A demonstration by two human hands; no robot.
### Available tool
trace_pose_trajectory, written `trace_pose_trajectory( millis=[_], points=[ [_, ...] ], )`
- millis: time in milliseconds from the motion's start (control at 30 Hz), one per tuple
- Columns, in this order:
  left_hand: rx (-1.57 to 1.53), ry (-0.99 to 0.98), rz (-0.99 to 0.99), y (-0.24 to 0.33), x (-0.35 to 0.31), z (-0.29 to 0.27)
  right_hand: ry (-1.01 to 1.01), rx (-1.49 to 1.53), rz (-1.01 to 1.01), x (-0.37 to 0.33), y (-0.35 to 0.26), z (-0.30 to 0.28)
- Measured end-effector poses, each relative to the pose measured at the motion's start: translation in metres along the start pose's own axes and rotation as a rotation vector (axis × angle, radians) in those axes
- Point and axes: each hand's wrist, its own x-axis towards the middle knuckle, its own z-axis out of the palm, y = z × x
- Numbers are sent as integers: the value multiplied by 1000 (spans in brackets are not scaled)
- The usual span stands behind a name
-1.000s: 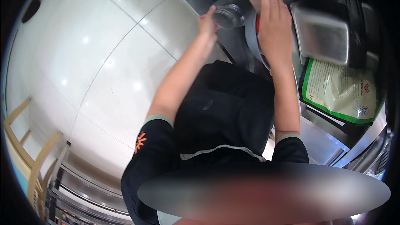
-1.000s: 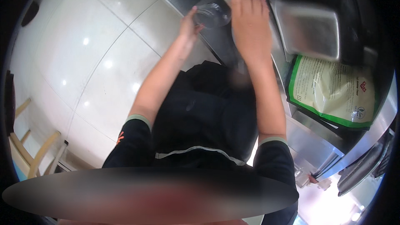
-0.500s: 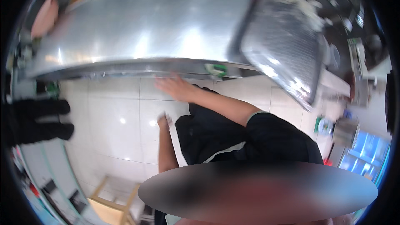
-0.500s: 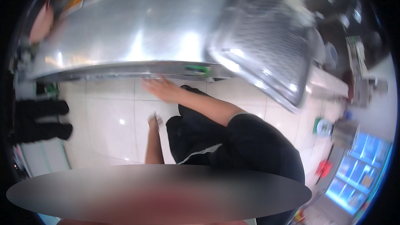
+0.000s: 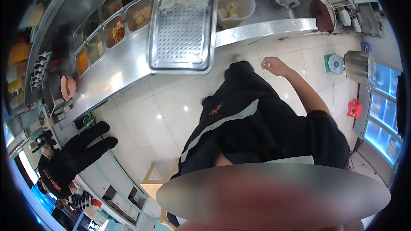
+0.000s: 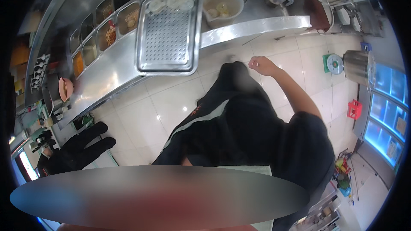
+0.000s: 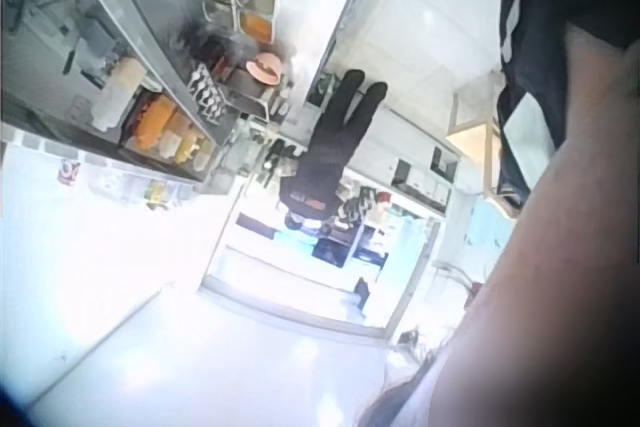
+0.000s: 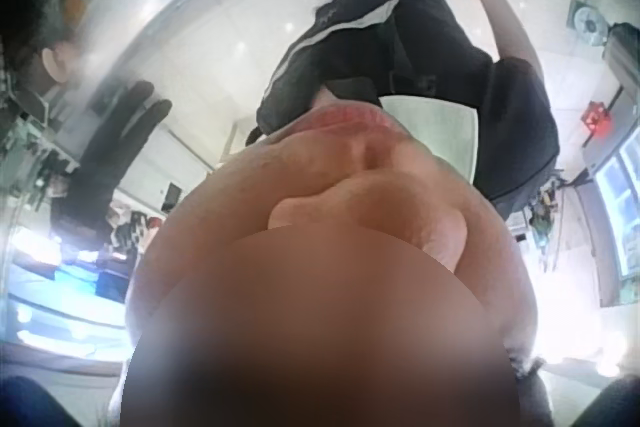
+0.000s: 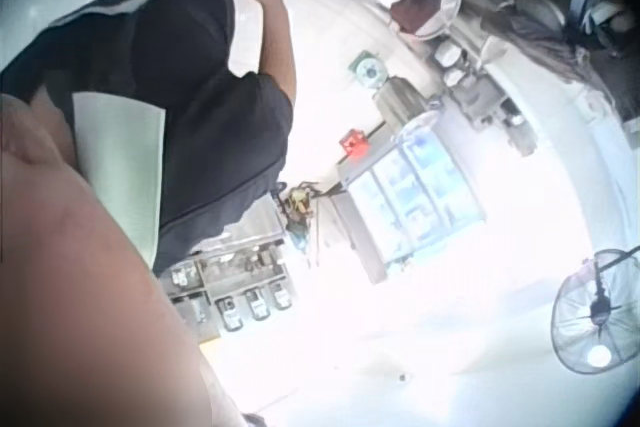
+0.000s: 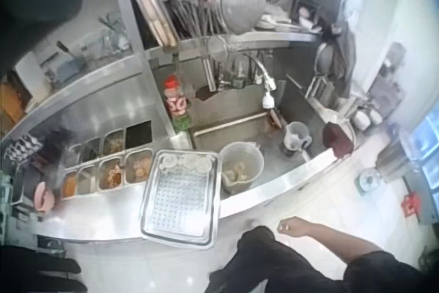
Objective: The person washes small plastic cups and lids under running water in a commercial kitchen sink, rinsing them and placing them into a metal tray. The person also handles a plastic bag and a bowl containing food scraps.
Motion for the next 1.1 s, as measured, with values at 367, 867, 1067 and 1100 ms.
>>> trace_pose_trajectory(
  millis=[367, 867, 1067, 1100],
  points=[
    [308, 133, -200, 187, -77, 237, 532, 351, -396, 167, 52, -327],
    [-335, 125, 319, 405, -246, 314, 458, 827, -22, 561, 62, -546],
    [-327, 124, 304, 438, -200, 305, 150, 830, -66, 541, 48, -497],
    [-310, 92, 293, 443, -200, 306, 120, 852, -83, 525, 54, -482]
  ],
)
